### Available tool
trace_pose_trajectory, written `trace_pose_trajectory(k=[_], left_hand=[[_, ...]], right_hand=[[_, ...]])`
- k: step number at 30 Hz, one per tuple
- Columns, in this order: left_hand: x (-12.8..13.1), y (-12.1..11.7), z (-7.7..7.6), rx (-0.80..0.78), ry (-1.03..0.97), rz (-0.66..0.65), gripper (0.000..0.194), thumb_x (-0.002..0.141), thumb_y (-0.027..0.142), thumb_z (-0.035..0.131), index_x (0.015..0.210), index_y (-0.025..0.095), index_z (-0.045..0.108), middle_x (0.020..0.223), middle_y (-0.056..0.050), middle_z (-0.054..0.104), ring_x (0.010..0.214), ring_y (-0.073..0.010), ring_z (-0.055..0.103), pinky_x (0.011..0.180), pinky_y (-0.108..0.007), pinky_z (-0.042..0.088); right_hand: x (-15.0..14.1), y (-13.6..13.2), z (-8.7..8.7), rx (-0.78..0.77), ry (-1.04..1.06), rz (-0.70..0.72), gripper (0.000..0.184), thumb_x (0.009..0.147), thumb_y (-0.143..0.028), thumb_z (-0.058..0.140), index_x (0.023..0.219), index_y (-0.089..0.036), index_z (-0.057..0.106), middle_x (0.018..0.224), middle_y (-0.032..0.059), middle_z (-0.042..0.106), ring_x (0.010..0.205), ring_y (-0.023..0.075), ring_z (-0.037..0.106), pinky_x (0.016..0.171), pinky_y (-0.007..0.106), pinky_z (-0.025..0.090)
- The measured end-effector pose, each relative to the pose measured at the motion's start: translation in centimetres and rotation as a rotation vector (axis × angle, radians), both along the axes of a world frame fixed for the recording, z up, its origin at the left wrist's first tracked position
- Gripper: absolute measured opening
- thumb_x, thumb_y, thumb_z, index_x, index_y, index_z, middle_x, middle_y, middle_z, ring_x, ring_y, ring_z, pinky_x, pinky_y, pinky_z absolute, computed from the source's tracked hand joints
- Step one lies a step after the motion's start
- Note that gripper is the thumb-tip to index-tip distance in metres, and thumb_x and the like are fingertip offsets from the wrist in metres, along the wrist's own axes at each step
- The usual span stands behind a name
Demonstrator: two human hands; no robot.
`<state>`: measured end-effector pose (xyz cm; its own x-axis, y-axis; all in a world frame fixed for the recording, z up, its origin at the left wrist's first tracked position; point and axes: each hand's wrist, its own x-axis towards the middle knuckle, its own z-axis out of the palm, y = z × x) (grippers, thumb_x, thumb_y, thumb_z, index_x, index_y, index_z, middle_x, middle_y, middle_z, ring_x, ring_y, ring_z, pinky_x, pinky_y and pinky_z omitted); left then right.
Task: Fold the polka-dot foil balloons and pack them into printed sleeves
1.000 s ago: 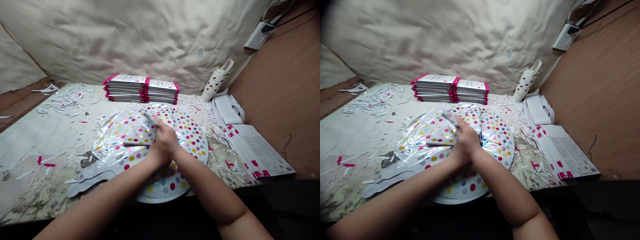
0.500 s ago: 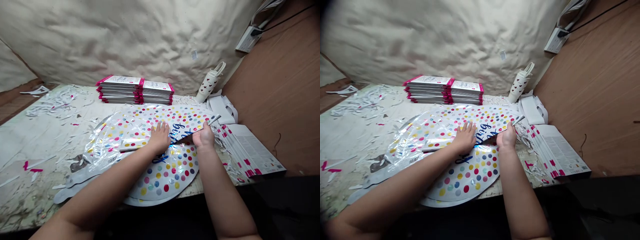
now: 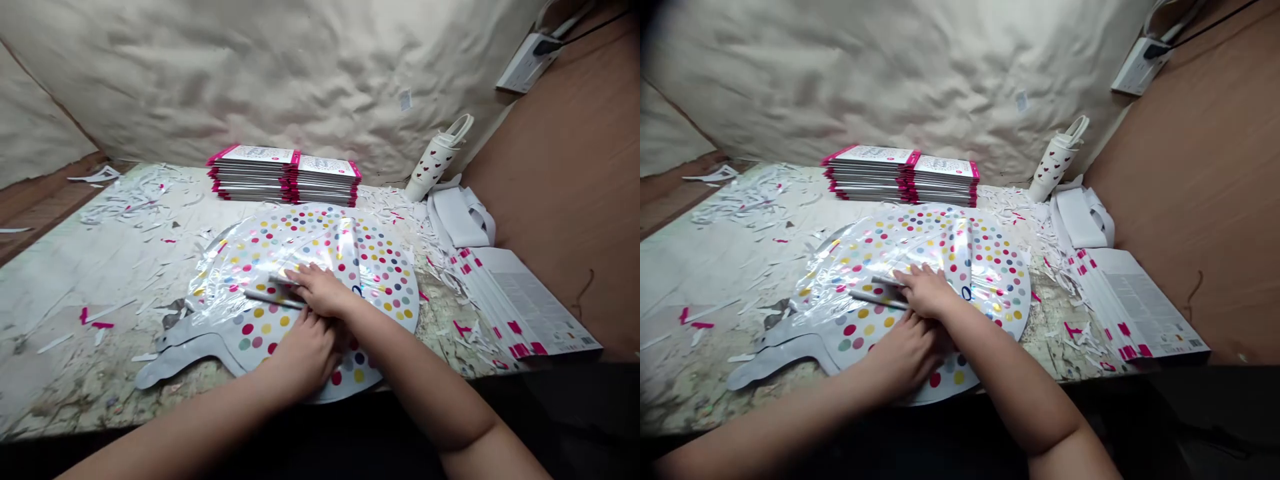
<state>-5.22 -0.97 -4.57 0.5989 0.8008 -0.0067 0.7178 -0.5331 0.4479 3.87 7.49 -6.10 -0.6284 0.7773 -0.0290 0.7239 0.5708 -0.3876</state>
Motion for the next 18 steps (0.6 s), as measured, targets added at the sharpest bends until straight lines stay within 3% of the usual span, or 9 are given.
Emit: trace_pose_trajectory(k=[3, 6, 9, 12, 15, 18], left_hand=[[-4.9, -1.2, -0.5, 0.066, 0.080, 0.067, 0.040, 0.088, 0.030, 0.038, 0.119, 0.011, 0.055, 0.125, -0.019, 0.052, 0.118, -0.0317, 0.045, 0.102, -0.047, 0.030], [-8.2, -1.1, -1.3, 0.133, 0.159, 0.210, 0.048, 0.089, 0.033, 0.035, 0.125, 0.005, 0.051, 0.132, -0.022, 0.045, 0.124, -0.0365, 0.037, 0.103, -0.052, 0.025], [-8.9, -1.0, -2.0, 0.146, 0.178, 0.219, 0.049, 0.088, 0.034, 0.037, 0.126, 0.006, 0.049, 0.133, -0.021, 0.044, 0.125, -0.0381, 0.035, 0.102, -0.054, 0.024], [-8.7, -1.3, -2.1, 0.161, 0.190, 0.213, 0.048, 0.088, 0.033, 0.036, 0.127, 0.008, 0.049, 0.132, -0.019, 0.046, 0.122, -0.0373, 0.039, 0.101, -0.054, 0.027], [-9.6, -1.3, -1.9, 0.225, 0.224, 0.163, 0.042, 0.089, 0.027, 0.034, 0.123, 0.011, 0.053, 0.126, -0.016, 0.053, 0.117, -0.0314, 0.047, 0.099, -0.046, 0.034], [-11.4, -0.2, -1.5, 0.431, 0.250, 0.160, 0.038, 0.088, 0.019, 0.035, 0.117, 0.012, 0.057, 0.120, -0.015, 0.057, 0.109, -0.0276, 0.052, 0.095, -0.042, 0.039]], right_hand=[[1.1, -0.7, -0.6, 0.091, 0.096, -0.039, 0.052, 0.080, -0.024, 0.052, 0.131, -0.017, 0.042, 0.136, 0.0125, 0.043, 0.126, 0.0281, 0.038, 0.100, 0.049, 0.034], [1.2, -1.6, -1.3, 0.275, 0.191, -0.019, 0.030, 0.081, -0.016, 0.048, 0.110, -0.017, 0.059, 0.120, 0.0094, 0.058, 0.112, 0.0208, 0.052, 0.093, 0.033, 0.043], [-0.2, -2.2, -1.4, 0.373, 0.125, 0.006, 0.025, 0.087, -0.016, 0.041, 0.096, -0.020, 0.063, 0.102, 0.0067, 0.067, 0.093, 0.0172, 0.062, 0.079, 0.027, 0.048], [-1.7, -2.4, -1.5, 0.402, 0.034, 0.047, 0.022, 0.086, -0.014, 0.042, 0.094, -0.018, 0.063, 0.096, 0.0083, 0.067, 0.092, 0.0189, 0.061, 0.074, 0.026, 0.049], [-1.9, -2.6, -1.9, 0.421, 0.056, 0.108, 0.024, 0.087, -0.019, 0.043, 0.104, -0.016, 0.060, 0.106, 0.0096, 0.065, 0.101, 0.0213, 0.058, 0.081, 0.029, 0.048], [-0.8, -2.9, -2.1, 0.423, 0.100, 0.146, 0.030, 0.090, -0.023, 0.040, 0.112, -0.015, 0.057, 0.116, 0.0096, 0.061, 0.108, 0.0221, 0.055, 0.091, 0.033, 0.044]])
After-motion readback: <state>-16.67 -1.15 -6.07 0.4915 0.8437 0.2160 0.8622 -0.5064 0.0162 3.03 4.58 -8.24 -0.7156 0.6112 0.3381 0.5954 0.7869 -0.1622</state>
